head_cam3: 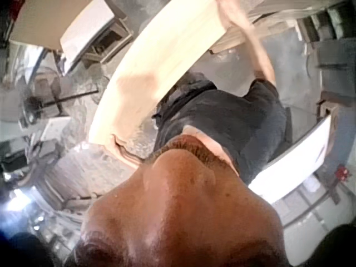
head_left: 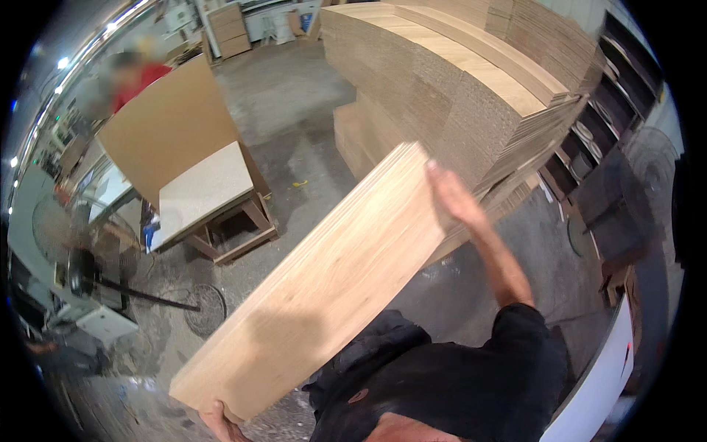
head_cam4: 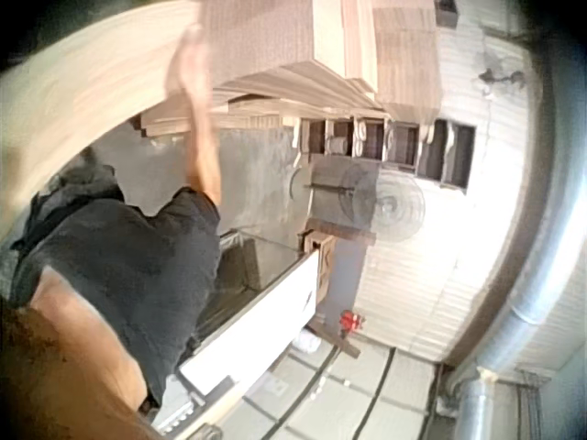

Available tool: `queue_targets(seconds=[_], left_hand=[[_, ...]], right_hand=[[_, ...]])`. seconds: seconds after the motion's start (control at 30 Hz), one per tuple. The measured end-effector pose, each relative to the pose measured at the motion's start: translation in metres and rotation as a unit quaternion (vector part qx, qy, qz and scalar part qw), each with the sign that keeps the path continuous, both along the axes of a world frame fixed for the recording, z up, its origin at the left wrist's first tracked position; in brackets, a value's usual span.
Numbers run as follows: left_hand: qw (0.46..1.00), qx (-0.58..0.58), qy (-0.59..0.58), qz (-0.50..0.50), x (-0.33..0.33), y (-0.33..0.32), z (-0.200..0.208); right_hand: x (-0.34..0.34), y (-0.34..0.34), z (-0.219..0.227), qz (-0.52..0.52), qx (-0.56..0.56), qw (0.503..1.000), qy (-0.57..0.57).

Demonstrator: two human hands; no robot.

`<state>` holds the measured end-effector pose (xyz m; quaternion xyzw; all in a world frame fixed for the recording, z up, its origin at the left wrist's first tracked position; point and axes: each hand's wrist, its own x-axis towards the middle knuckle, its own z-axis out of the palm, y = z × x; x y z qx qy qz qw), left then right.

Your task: The person moves wooden planks from a white table and stacks them on top of a larger wooden structure in a workshop environment, handling one plank at a time.

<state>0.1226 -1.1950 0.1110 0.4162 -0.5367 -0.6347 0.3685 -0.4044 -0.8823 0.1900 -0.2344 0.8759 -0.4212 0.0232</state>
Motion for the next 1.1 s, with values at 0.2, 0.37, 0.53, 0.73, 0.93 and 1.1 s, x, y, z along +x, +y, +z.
queue_targets(seconds=[0.2,0.37,0.53,0.73,0.93,1.1], left_hand=[[0.989,-0.029,0.094,-0.107,-0.145,-0.14,0.026],[0.966,-0.086,0.132,-0.205,-0.271,-0.219,0.023],[0.925,-0.115,0.195,-0.305,-0.423,-0.254,0.068],[0.906,-0.133,0.183,-0.357,-0.628,-0.298,0.168],[0.862,-0.253,0.029,-0.438,-0.828,-0.23,0.313],[0.779,-0.403,0.051,-0.477,-1.008,-0.212,0.34]], right_hand=[[-0.009,0.035,0.118,-0.125,-0.075,0.981,0.131],[-0.003,0.051,0.159,-0.277,-0.248,0.923,0.097],[-0.041,0.072,0.171,-0.332,-0.273,0.877,0.216],[-0.132,0.086,0.226,-0.48,-0.15,0.809,0.304],[-0.221,0.243,0.289,-0.511,0.035,0.829,0.225],[-0.246,0.253,0.281,-0.557,0.071,0.818,0.127]])
